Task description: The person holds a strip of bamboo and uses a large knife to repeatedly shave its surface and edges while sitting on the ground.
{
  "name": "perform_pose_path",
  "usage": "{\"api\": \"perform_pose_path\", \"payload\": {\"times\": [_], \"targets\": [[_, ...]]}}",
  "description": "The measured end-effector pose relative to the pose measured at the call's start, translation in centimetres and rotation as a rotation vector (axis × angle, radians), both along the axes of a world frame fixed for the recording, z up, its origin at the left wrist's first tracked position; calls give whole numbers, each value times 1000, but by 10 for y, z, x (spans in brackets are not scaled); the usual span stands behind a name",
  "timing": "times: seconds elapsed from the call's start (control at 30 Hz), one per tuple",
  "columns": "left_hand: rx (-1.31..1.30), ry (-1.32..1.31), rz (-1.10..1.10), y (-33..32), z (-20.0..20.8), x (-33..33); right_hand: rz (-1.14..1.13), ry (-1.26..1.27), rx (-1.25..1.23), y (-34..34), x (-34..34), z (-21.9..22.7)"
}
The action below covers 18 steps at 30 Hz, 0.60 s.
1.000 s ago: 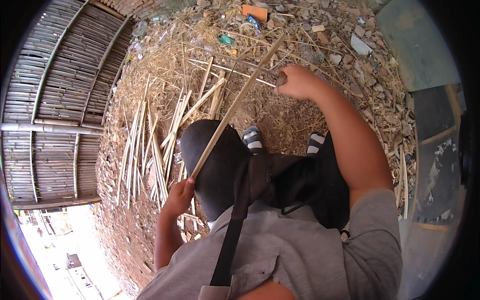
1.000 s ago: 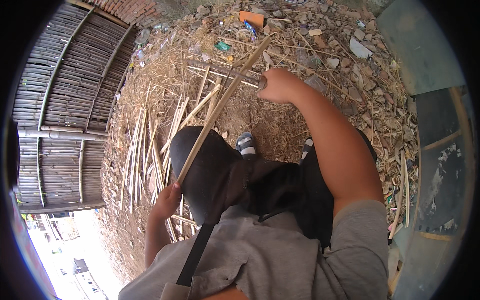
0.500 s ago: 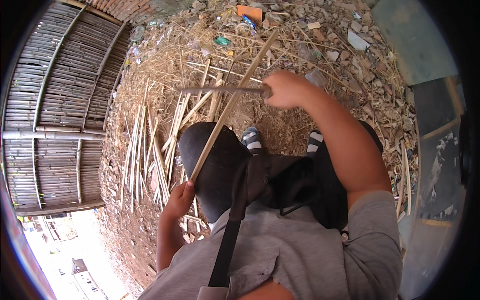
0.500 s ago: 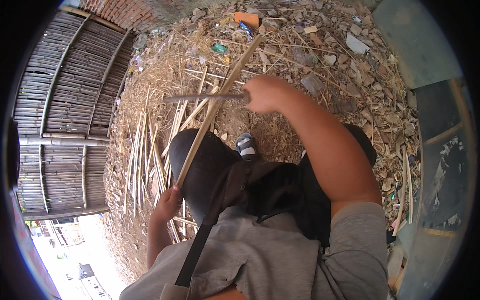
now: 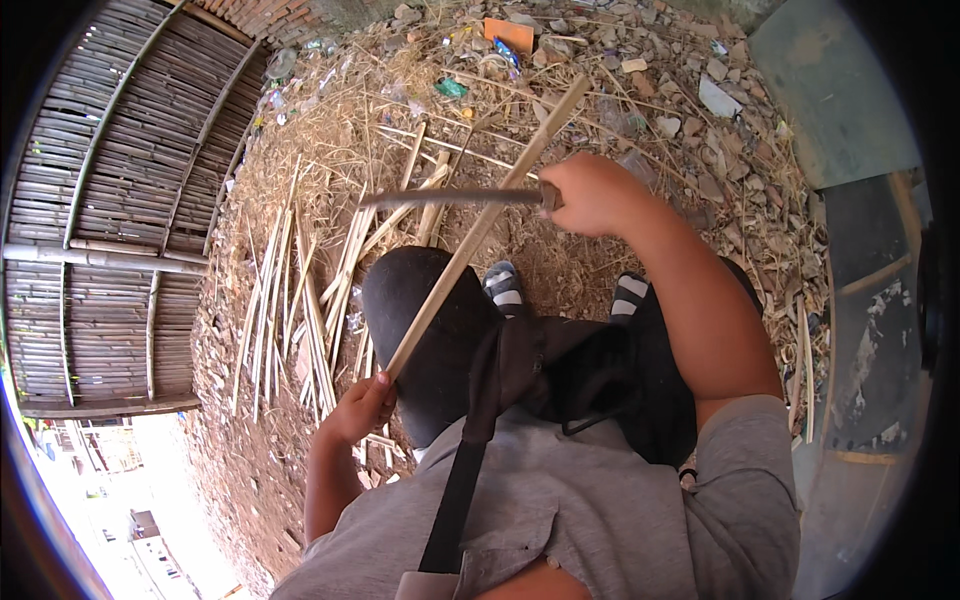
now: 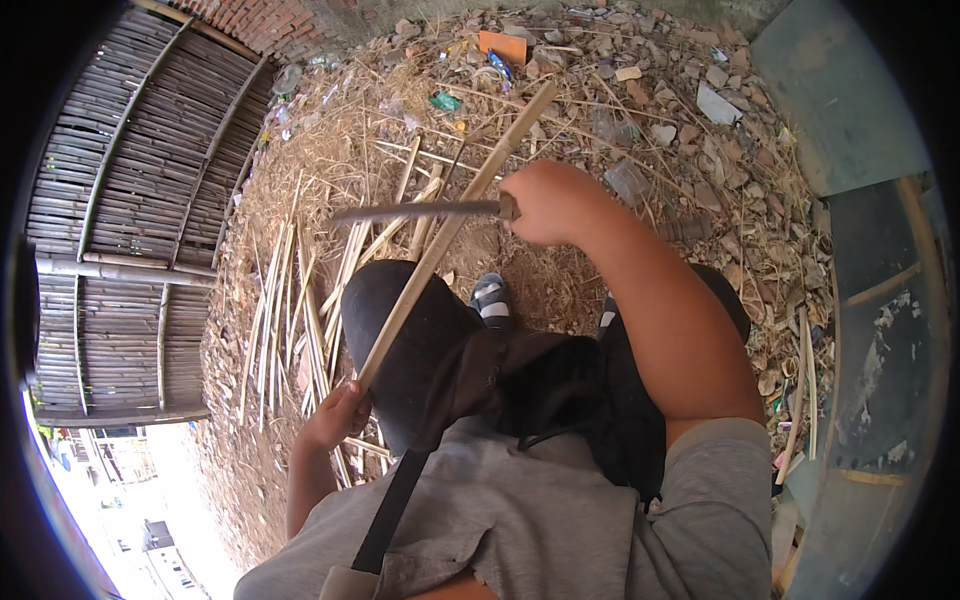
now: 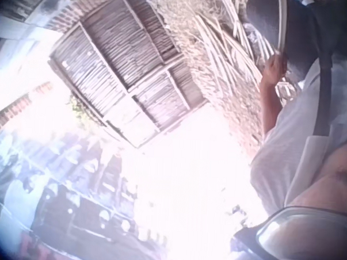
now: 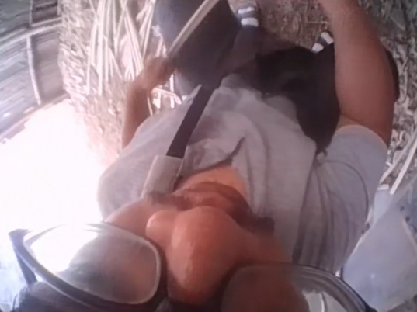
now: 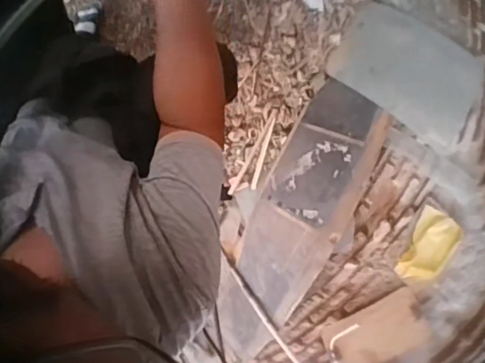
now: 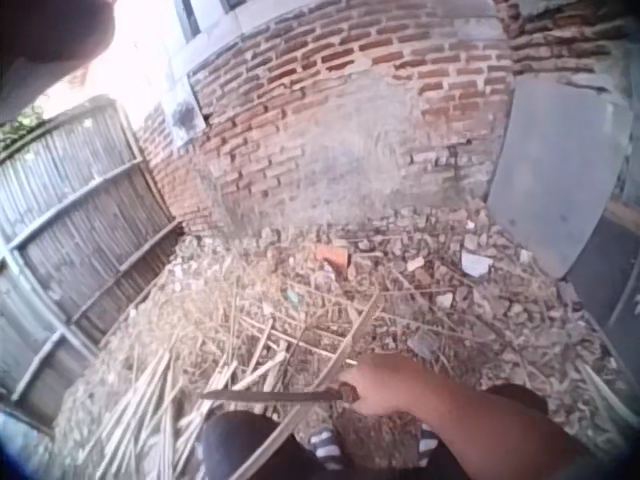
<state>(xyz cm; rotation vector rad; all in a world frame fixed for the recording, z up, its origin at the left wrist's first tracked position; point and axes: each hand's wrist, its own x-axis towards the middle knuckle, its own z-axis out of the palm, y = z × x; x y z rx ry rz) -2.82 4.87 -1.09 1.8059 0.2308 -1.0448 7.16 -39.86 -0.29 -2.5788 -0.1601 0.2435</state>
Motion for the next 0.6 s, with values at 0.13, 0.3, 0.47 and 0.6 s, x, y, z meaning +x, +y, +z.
{"api": "perform_pose_path", "payload": {"times": [0.13, 0.3, 0.47, 0.6], "targets": [[35, 51, -12, 3, 0, -5, 70, 145, -32, -24, 10, -32], [51, -3, -23, 14, -3, -12, -57, 182, -35, -27, 12, -8], [33, -118, -67, 23, -17, -11, 136, 80, -49, -12, -10, 10], [70, -109, -69, 19, -17, -9, -170, 47, -37, -51, 4, -7]]}}
